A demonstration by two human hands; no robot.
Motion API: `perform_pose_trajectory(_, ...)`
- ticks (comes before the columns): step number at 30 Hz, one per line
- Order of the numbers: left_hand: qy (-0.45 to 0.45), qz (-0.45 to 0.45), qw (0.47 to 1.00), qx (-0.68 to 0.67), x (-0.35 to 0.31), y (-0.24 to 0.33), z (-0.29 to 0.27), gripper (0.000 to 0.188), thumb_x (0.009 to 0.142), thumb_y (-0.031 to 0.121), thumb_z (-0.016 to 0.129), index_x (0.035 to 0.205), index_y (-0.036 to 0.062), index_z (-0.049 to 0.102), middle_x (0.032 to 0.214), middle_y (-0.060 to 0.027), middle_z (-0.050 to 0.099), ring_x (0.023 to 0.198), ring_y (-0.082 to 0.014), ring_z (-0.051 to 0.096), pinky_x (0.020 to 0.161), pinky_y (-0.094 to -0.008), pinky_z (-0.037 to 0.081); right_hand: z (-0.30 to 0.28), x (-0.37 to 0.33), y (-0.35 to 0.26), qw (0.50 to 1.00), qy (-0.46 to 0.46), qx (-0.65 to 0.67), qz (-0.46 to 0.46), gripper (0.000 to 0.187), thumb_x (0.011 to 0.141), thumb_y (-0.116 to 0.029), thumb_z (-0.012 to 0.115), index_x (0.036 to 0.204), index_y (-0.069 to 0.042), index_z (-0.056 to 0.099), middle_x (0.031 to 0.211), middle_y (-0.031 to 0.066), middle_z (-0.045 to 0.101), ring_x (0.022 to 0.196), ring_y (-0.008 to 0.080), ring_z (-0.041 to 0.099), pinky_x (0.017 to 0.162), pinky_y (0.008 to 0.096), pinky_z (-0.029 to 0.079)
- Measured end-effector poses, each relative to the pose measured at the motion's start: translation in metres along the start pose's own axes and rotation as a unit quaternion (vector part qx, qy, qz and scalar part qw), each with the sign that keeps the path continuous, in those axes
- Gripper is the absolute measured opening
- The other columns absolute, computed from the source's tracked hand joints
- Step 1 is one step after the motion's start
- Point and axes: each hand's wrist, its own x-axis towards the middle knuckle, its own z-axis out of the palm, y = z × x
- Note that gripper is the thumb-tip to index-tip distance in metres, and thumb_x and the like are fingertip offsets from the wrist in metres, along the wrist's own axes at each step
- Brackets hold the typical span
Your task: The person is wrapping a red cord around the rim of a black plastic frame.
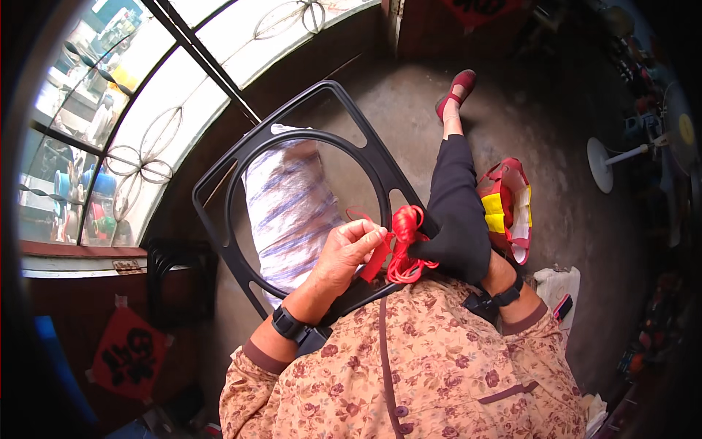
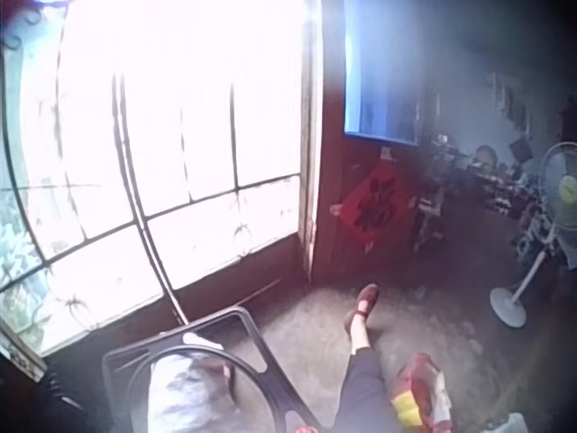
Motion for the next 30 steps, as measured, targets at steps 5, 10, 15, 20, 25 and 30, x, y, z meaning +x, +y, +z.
perform_pose_trajectory(5, 0.011, -0.003, 1.0, 0.016, 0.002, -0.001, 0.004, 0.016, 0.088, 0.021, 0.063, 0.086, 0.0053, 0.061, 0.072, 0.004, 0.059, 0.057, -0.0008, 0.045, 0.051, -0.0158, 0.036, -0.003, -0.007, 0.023, 0.998, -0.005, 0.062, -0.005, 0.031, 0.086, -0.014, 0.056, 0.113, -0.001, 0.054, 0.103, 0.0036, 0.06, 0.091, 0.0082, 0.053, 0.081, 0.0223, 0.044)
perform_pose_trajectory(10, -0.003, -0.029, 0.999, -0.022, 0.002, 0.003, 0.005, 0.015, 0.09, 0.021, 0.059, 0.09, 0.0058, 0.057, 0.071, -0.0009, 0.06, 0.054, -0.006, 0.055, 0.048, -0.0183, 0.045, -0.015, -0.001, 0.067, 0.877, -0.037, 0.463, 0.126, 0.031, 0.093, -0.023, 0.05, 0.114, -0.001, 0.053, 0.103, 0.0082, 0.061, 0.091, 0.0152, 0.058, 0.081, 0.025, 0.046)
perform_pose_trajectory(15, 0.002, -0.043, 0.998, -0.051, 0.003, 0.002, 0.005, 0.017, 0.091, 0.023, 0.057, 0.092, 0.0059, 0.057, 0.073, -0.0043, 0.061, 0.058, -0.0097, 0.059, 0.053, -0.0205, 0.05, -0.065, -0.018, 0.102, 0.93, 0.225, 0.282, -0.066, 0.028, 0.093, -0.02, 0.052, 0.112, -0.002, 0.055, 0.095, 0.009, 0.063, 0.087, 0.0178, 0.062, 0.079, 0.0284, 0.05)
perform_pose_trajectory(20, 0.006, -0.05, 0.996, -0.068, 0.003, 0.004, 0.005, 0.018, 0.092, 0.024, 0.056, 0.093, 0.0061, 0.056, 0.074, -0.0065, 0.062, 0.06, -0.012, 0.061, 0.054, -0.0217, 0.051, -0.131, -0.067, 0.126, 0.812, 0.351, 0.46, -0.08, 0.027, 0.092, -0.021, 0.054, 0.112, -0.003, 0.052, 0.071, -0.0009, 0.048, 0.06, 0.0104, 0.05, 0.058, 0.026, 0.045)
perform_pose_trajectory(25, 0.006, -0.045, 0.995, -0.087, 0.005, 0.005, 0.004, 0.016, 0.091, 0.022, 0.056, 0.095, 0.007, 0.054, 0.073, -0.0065, 0.062, 0.061, -0.0141, 0.063, 0.052, -0.0234, 0.052, -0.169, -0.12, 0.167, 0.79, 0.398, 0.464, -0.054, 0.025, 0.091, -0.016, 0.054, 0.112, -0.002, 0.052, 0.07, -0.0041, 0.039, 0.055, 0.0057, 0.043, 0.049, 0.0211, 0.038)
perform_pose_trajectory(30, 0.02, -0.022, 0.994, -0.106, 0.007, 0.004, 0.004, 0.014, 0.09, 0.02, 0.058, 0.093, 0.0065, 0.053, 0.073, -0.0057, 0.061, 0.063, -0.0147, 0.063, 0.055, -0.025, 0.054, -0.158, -0.1, 0.157, 0.814, 0.461, 0.353, 0.023, 0.027, 0.092, -0.017, 0.052, 0.116, -0.007, 0.053, 0.079, 0.0018, 0.052, 0.061, 0.0114, 0.052, 0.056, 0.0239, 0.044)
